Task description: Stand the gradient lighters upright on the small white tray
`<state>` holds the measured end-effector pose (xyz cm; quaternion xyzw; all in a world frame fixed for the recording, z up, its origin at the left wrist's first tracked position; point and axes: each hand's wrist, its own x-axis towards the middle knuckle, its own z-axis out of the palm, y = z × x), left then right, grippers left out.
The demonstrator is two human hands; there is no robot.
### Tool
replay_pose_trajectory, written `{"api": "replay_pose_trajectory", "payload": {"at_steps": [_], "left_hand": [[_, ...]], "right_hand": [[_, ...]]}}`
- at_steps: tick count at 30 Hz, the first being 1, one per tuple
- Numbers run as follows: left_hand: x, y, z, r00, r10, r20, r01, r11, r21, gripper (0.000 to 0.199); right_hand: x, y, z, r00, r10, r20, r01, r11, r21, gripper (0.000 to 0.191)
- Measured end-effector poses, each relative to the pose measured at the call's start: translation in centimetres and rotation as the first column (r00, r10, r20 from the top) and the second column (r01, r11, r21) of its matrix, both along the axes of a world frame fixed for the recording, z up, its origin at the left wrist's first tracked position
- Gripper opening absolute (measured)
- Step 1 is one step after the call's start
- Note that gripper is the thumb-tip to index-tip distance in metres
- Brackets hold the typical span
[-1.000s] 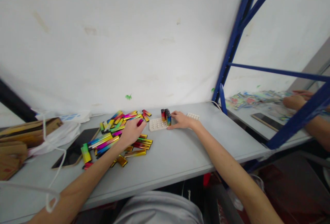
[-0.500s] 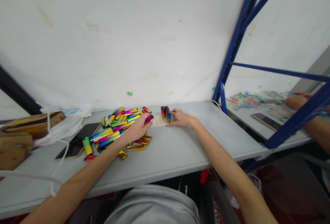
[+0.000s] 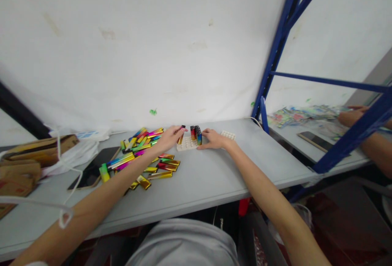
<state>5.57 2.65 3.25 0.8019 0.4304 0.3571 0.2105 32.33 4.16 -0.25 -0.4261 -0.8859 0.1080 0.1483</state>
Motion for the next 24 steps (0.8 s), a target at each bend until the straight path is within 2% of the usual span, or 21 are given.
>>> {"api": "replay_pose_trajectory", "payload": {"at_steps": [4,8,12,15,21,24], "left_hand": [[1.0,1.2,0.4,0.999,-0.016,-0.046,0.018,0.999,0.042,0.044],[1.5,0.9,0.2,0.991,-0.039,-0.129,0.064,0.979,0.193,0.035],[1.7,0.4,-0.5,0.977,-0.086,-0.193,0.133,0.960,0.245,0.035],[2.0,0.3,-0.5,0.970,-0.124,-0.209,0.171,0.960,0.222,0.034],[2.7,0.2,1.1,0.965,-0.132,-0.228,0.152,0.986,0.072,0.027],[2.8,0.1,0.9,0.973,-0.131,-0.189,0.141,0.989,0.043,0.023]], "right_hand": [[0.0,0.0,0.0,1.000,0.000,-0.005,0.000,1.000,0.004,0.076],[0.0,0.0,0.1,1.000,0.001,-0.002,-0.001,1.000,0.006,0.074],[-0.1,-0.2,0.3,1.000,-0.007,0.021,0.007,1.000,-0.005,0.078],[-0.2,-0.3,0.4,0.999,-0.015,0.046,0.015,1.000,-0.014,0.079],[0.0,0.0,0.0,1.000,0.005,-0.017,-0.005,1.000,-0.003,0.072],[0.0,0.2,-0.2,1.000,-0.002,-0.029,0.002,1.000,0.004,0.071]]}}
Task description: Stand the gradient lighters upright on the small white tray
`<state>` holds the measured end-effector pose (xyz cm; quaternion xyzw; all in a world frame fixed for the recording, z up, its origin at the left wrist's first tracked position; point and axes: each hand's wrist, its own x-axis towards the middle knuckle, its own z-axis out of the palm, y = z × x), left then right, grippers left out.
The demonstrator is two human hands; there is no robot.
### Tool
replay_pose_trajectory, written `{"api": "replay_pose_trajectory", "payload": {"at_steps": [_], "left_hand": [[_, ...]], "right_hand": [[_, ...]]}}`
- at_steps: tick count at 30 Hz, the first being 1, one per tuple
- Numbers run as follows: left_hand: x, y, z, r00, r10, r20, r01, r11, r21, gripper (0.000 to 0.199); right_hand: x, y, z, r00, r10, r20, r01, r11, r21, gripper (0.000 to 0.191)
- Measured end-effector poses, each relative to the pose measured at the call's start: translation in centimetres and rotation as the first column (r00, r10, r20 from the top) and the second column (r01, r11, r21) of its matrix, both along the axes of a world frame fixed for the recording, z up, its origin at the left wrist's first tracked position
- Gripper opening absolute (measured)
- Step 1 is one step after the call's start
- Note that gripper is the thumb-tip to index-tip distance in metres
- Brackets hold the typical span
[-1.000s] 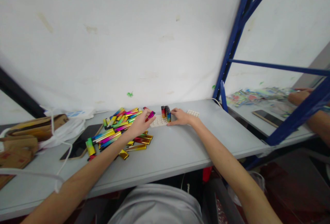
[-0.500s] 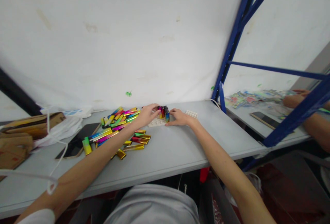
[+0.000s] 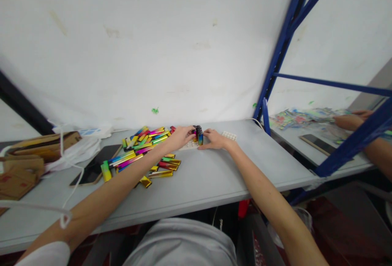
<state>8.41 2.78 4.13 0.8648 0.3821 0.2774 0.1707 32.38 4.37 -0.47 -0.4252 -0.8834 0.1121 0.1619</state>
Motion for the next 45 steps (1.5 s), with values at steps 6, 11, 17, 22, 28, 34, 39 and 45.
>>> {"api": "replay_pose_trajectory", "payload": {"at_steps": [6,11,17,22,28,34,39,45], "left_hand": [[0.0,-0.1,-1.5,0.998,-0.040,0.056,0.039,0.999,0.012,0.045],[-1.1,-0.9,-1.3,0.999,0.030,0.032,-0.032,0.997,0.063,0.040],[-6.8,-4.1,1.8,0.996,0.069,-0.057,-0.064,0.995,0.080,0.032],[-12.4,-8.5,3.0,0.967,0.033,-0.253,-0.049,0.997,-0.058,0.034],[-13.8,-13.0,-0.8,0.949,0.039,-0.311,-0.036,0.999,0.017,0.026],[-12.2,-13.0,-2.7,0.964,0.107,-0.245,-0.075,0.988,0.138,0.027],[-11.0,-12.3,-0.1,0.982,0.175,-0.073,-0.171,0.984,0.058,0.034],[-8.9,-8.7,3.4,0.925,0.210,0.316,-0.161,0.971,-0.174,0.048]], "right_hand": [[-0.1,-0.2,0.1,0.999,0.001,0.047,-0.001,1.000,-0.003,0.075],[0.0,-0.1,0.0,1.000,-0.001,0.027,0.001,1.000,0.002,0.075],[0.1,0.0,-0.1,1.000,-0.012,0.024,0.013,1.000,-0.022,0.077],[0.1,-0.1,0.1,1.000,-0.023,0.003,0.023,0.999,-0.023,0.077],[0.2,-0.2,0.1,1.000,-0.016,0.014,0.016,0.999,-0.027,0.077],[0.2,-0.3,0.2,1.000,-0.013,0.020,0.013,1.000,-0.021,0.075],[0.3,-0.2,-0.2,1.000,-0.018,0.002,0.018,1.000,-0.019,0.076],[0.2,0.1,-0.5,1.000,-0.012,0.013,0.013,1.000,-0.012,0.079]]}}
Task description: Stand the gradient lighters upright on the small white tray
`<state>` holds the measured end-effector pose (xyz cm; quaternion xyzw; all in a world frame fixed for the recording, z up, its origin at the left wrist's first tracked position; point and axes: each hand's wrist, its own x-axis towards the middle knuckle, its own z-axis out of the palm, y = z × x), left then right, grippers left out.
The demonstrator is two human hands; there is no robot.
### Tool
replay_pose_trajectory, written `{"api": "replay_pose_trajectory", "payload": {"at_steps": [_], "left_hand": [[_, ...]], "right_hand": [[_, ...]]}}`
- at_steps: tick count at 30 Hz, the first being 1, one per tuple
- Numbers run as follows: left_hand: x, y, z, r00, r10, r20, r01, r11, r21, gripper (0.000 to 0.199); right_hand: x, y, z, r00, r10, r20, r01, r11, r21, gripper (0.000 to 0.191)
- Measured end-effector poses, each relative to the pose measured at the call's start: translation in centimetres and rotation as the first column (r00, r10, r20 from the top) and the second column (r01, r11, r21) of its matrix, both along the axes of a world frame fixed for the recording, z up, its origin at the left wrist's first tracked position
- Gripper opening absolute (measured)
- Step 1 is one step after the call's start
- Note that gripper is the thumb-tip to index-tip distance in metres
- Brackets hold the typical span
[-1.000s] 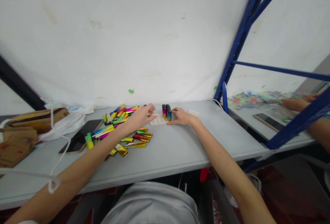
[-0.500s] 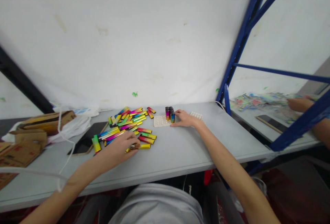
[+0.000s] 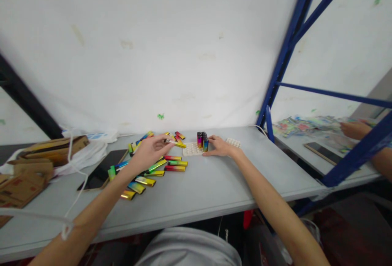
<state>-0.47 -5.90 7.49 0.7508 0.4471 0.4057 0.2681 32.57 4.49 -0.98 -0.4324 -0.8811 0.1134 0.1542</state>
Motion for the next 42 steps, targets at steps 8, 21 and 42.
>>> {"api": "replay_pose_trajectory", "payload": {"at_steps": [8,21,42], "left_hand": [[5.3,5.1,1.2,0.882,-0.034,0.471,0.089,0.991,-0.096,0.049],[6.3,5.1,-3.8,0.918,-0.102,0.384,0.189,0.962,-0.196,0.053],[6.8,3.8,-3.5,0.847,0.005,0.532,0.352,0.745,-0.567,0.042]], "right_hand": [[-0.1,-0.2,0.3,1.000,0.008,0.020,-0.008,1.000,-0.003,0.082],[0.1,0.2,-0.4,1.000,0.021,-0.010,-0.020,0.999,0.028,0.075],[0.1,-0.2,0.0,1.000,0.005,0.012,-0.005,1.000,0.006,0.075]]}}
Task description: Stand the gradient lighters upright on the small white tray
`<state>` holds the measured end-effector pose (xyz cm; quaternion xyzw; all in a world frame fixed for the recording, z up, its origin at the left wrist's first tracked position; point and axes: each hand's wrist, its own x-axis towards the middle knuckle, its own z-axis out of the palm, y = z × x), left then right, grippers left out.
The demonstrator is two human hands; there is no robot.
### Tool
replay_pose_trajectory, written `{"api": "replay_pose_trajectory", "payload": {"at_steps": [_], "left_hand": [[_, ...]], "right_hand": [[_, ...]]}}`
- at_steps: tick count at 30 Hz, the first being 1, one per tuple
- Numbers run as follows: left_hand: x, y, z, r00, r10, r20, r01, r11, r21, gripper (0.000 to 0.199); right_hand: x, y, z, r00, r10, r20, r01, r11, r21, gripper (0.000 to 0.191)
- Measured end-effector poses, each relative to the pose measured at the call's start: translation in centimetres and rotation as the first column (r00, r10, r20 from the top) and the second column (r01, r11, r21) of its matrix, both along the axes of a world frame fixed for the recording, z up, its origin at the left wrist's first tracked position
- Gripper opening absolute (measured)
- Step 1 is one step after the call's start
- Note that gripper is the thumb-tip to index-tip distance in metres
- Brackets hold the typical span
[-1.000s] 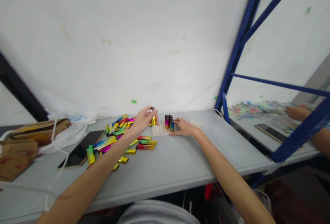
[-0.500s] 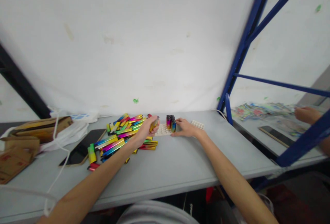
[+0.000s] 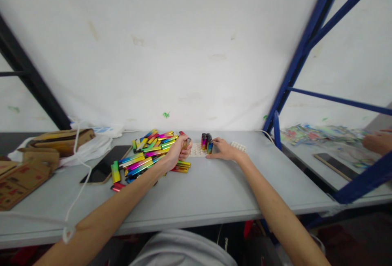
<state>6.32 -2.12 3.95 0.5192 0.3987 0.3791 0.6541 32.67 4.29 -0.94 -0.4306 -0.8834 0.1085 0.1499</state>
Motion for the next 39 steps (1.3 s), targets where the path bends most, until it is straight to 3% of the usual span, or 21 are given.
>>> {"api": "replay_pose_trajectory", "payload": {"at_steps": [8,15,22,31,34,39], "left_hand": [[0.2,0.1,-0.2,0.996,0.081,-0.036,-0.082,0.996,-0.024,0.040],[0.7,-0.1,-0.4,0.994,0.033,-0.102,-0.035,0.999,-0.011,0.045],[1.1,-0.5,-0.2,0.957,0.223,-0.184,-0.229,0.973,-0.010,0.034],[1.2,-0.2,-1.4,0.991,0.133,-0.019,-0.132,0.990,0.059,0.048],[1.4,-0.2,-1.9,0.996,0.090,-0.025,-0.085,0.982,0.166,0.044],[1.9,0.7,-2.2,0.984,0.122,-0.133,-0.056,0.908,0.416,0.044]], "right_hand": [[0.0,0.1,0.0,1.000,0.025,0.012,-0.025,1.000,0.010,0.075],[0.1,0.3,-0.2,1.000,0.014,0.008,-0.015,1.000,0.016,0.076],[0.3,0.3,-0.3,1.000,0.017,-0.005,-0.017,0.999,0.027,0.075],[0.1,0.2,-0.1,1.000,0.012,-0.008,-0.012,1.000,0.018,0.074],[0.0,0.0,0.2,1.000,0.017,-0.007,-0.017,1.000,0.011,0.072],[-0.2,0.0,0.2,1.000,0.021,-0.015,-0.021,1.000,0.007,0.075]]}}
